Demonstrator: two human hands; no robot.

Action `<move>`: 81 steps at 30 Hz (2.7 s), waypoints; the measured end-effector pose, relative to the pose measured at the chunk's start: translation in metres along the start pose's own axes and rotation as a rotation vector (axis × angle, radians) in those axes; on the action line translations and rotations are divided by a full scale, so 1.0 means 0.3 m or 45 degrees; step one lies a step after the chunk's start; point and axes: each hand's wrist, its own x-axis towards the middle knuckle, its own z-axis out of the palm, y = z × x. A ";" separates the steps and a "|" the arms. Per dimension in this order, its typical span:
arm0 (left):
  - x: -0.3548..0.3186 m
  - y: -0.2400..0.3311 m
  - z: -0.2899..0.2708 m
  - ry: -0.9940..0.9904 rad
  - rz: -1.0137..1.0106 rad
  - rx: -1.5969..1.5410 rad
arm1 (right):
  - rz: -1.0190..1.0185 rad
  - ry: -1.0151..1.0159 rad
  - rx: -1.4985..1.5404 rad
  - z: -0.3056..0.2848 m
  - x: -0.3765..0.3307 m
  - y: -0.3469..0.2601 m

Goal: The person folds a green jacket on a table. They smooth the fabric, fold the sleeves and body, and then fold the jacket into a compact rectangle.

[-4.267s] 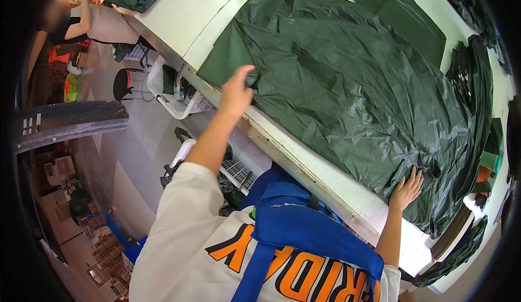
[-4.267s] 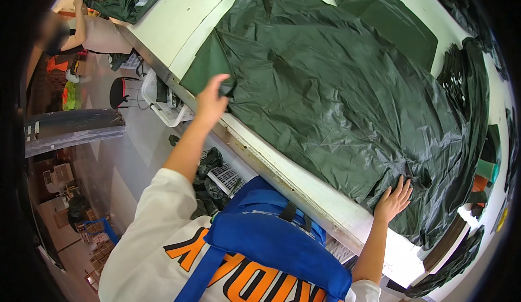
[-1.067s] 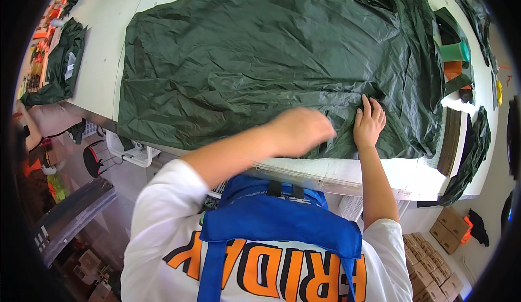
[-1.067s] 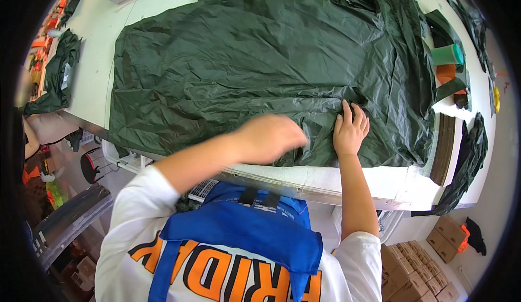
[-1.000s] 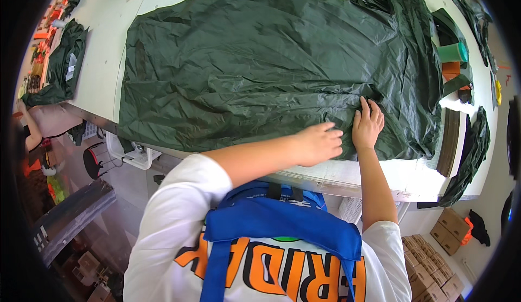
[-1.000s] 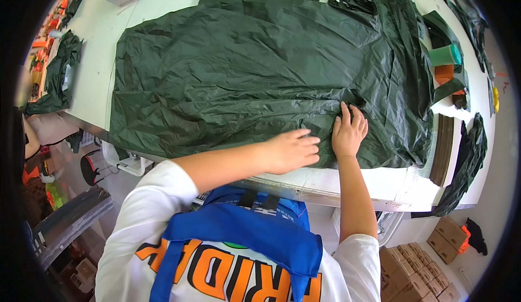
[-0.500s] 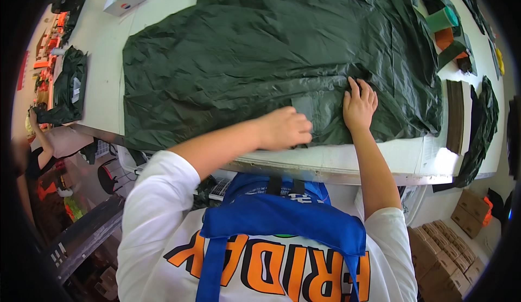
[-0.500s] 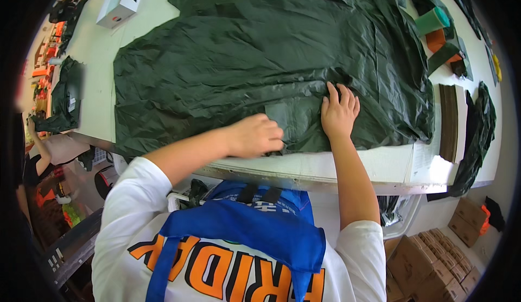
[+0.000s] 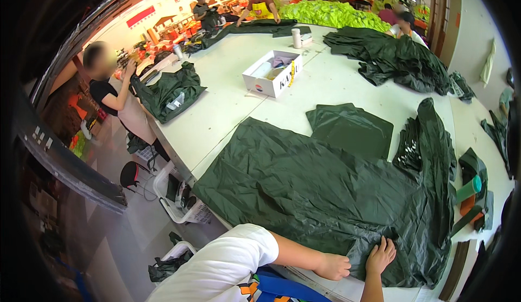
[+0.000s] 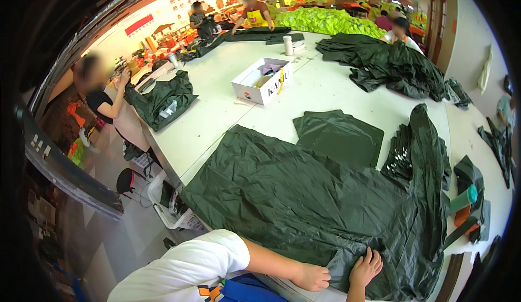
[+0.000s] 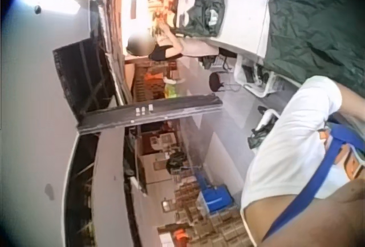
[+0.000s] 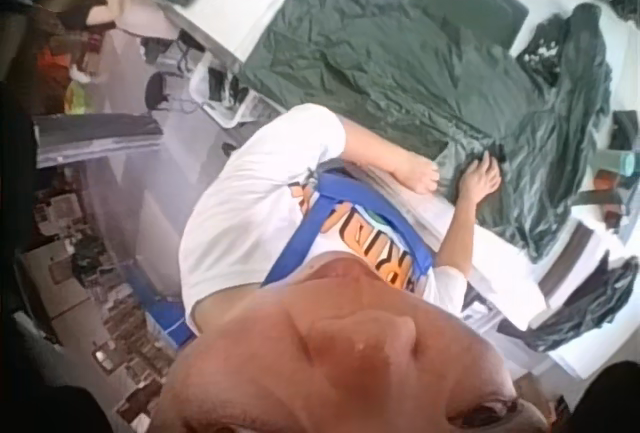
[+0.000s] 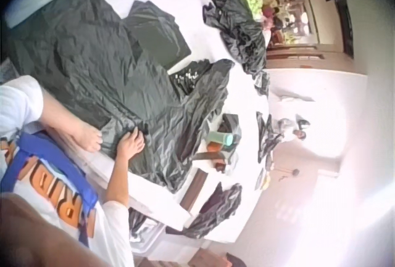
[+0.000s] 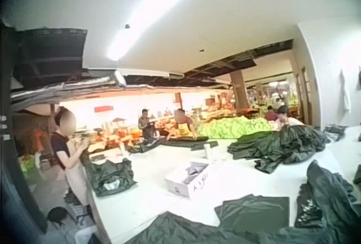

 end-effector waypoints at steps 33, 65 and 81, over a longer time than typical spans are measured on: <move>-0.236 -0.200 -0.091 -0.012 -1.481 0.245 | 0.515 0.096 -0.317 -0.152 -0.114 0.569; -0.637 -0.105 -0.190 -0.111 -1.635 0.118 | -0.163 -0.464 0.107 -0.037 0.130 0.230; -0.574 -0.031 -0.228 -0.582 -1.465 -0.179 | -0.052 -0.979 0.247 -0.124 0.136 0.063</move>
